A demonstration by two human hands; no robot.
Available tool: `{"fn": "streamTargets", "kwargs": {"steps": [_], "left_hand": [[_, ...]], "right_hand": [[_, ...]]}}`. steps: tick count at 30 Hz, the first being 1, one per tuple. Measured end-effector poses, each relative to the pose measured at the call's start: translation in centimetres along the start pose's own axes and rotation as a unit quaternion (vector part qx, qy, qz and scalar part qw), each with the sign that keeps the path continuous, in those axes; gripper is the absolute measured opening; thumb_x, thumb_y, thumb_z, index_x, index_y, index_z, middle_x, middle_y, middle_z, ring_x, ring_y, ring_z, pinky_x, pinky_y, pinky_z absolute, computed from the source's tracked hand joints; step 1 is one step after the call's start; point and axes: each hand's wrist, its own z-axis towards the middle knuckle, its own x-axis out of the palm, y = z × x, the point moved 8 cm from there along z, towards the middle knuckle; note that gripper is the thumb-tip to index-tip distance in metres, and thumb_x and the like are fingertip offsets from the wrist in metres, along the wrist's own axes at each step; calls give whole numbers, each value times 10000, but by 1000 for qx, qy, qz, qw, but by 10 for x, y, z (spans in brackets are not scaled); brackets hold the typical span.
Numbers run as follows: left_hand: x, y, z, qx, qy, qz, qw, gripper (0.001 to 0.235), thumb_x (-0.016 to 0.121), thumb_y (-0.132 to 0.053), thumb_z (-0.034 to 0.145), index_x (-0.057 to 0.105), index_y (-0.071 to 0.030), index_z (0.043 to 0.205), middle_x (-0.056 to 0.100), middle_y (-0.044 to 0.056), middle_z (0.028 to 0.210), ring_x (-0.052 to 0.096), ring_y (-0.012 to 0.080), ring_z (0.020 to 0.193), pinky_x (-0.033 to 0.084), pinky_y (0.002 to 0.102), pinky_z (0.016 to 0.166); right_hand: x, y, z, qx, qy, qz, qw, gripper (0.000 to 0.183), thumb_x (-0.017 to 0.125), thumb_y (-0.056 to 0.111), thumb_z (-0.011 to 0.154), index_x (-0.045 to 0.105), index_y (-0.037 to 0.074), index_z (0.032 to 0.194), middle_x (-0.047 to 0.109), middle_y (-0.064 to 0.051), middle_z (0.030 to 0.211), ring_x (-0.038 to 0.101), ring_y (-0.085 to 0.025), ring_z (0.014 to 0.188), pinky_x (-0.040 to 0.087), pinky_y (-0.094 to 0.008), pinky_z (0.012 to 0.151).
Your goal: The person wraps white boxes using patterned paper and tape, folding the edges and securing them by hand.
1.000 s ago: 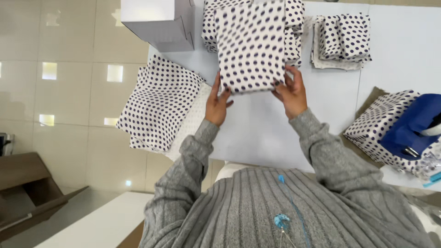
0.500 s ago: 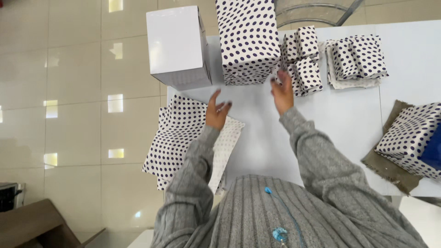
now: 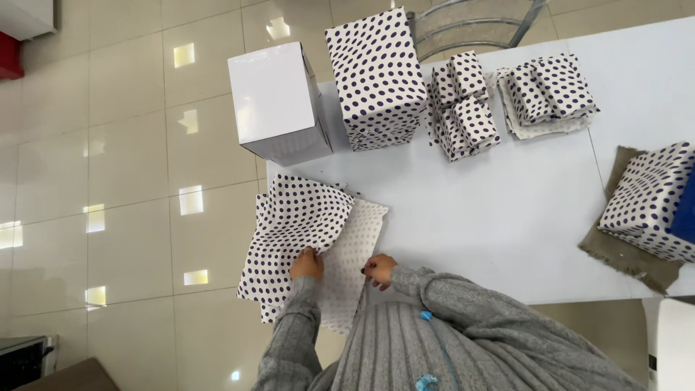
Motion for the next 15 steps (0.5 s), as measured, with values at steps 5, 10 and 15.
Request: {"fn": "streamTargets", "kwargs": {"steps": [5,10,15], "left_hand": [[-71,19,-7,-50,-36,-17,998,643,421,-477,1041,583,-121,1550,776,212,1257,769,436,1136,615,583,914],[-132,12,-67,14,-75,-140,987,493,694,-616,974,734,-169,1179,822,180,997,777,443,1066,631,569,845],[-249,-101,-221,201,-87,-465,858,319,702,-158,1016,775,6,1280,820,278,1141,733,341,1116,619,558,912]], "right_hand": [[5,10,-15,-18,37,15,999,472,797,356,948,742,69,1318,767,-224,1247,792,-353,983,733,-453,733],[5,7,-50,12,86,-2,996,806,850,471,954,534,35,1554,524,-329,1556,681,-469,1255,703,-545,903],[-11,-12,-85,22,113,9,993,910,822,566,983,441,56,1634,427,-334,1650,549,-546,1394,637,-634,972]]}}
